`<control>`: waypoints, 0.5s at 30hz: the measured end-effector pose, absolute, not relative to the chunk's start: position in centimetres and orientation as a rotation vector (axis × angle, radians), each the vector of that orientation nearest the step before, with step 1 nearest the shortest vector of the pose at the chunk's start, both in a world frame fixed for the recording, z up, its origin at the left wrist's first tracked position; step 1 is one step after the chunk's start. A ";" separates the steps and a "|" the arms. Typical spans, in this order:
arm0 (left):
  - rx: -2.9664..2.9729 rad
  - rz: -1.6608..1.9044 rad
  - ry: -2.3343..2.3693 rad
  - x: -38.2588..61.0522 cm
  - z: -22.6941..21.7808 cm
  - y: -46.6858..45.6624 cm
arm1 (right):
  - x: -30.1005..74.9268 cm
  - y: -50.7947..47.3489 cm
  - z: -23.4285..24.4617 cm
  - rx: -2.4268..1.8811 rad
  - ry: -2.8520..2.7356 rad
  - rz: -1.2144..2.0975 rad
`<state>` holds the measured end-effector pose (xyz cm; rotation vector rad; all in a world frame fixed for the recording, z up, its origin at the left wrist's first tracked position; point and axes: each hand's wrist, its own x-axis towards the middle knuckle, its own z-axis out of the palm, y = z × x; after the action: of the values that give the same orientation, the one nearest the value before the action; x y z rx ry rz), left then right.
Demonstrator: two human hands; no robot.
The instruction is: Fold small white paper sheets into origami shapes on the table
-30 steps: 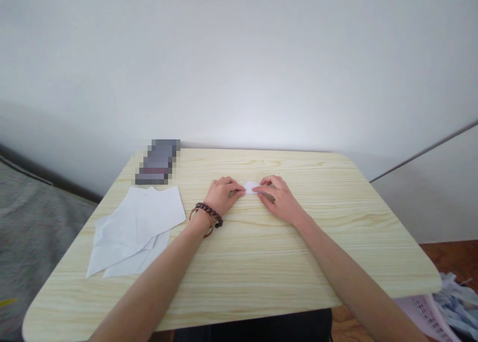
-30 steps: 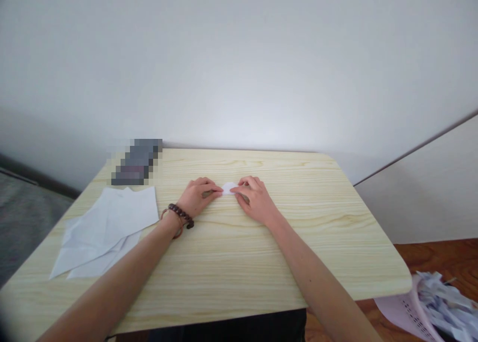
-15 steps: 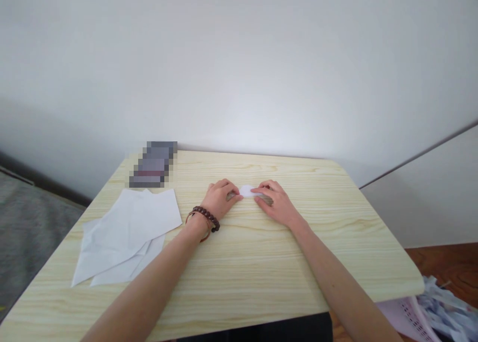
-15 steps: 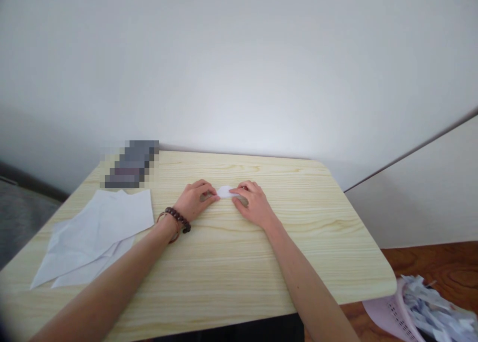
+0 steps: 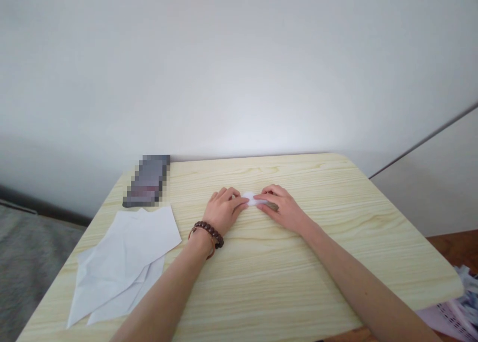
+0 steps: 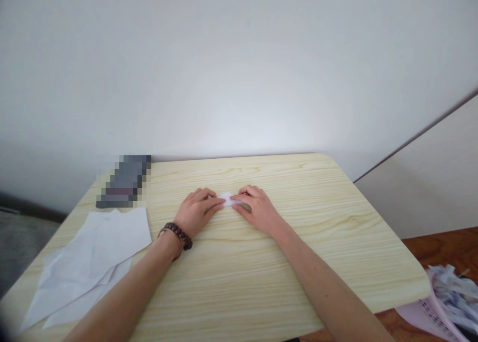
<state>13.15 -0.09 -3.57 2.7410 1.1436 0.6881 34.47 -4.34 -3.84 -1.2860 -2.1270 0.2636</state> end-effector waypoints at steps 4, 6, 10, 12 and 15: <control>2.760 0.682 1.157 13.2 -3.3 -0.4 | 34.7 -5.1 -3.9 -1.262 -2.079 0.300; 2.738 0.676 1.150 13.1 -3.2 -0.4 | 34.8 -5.4 -3.8 -1.270 -2.067 0.305; 2.700 0.674 1.099 12.8 -3.2 -0.2 | 34.9 -5.6 -3.7 -1.290 -2.092 0.295; 2.685 0.678 1.088 12.8 -3.2 -0.2 | 34.9 -5.5 -3.6 -1.294 -2.110 0.301; 2.697 0.657 1.094 12.8 -3.0 -0.2 | 34.8 -5.3 -3.4 -1.298 -2.136 0.305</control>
<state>12.78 -0.23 -3.03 2.6971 1.0936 0.6568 34.84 -5.27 -3.44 -1.2982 -2.1362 0.3046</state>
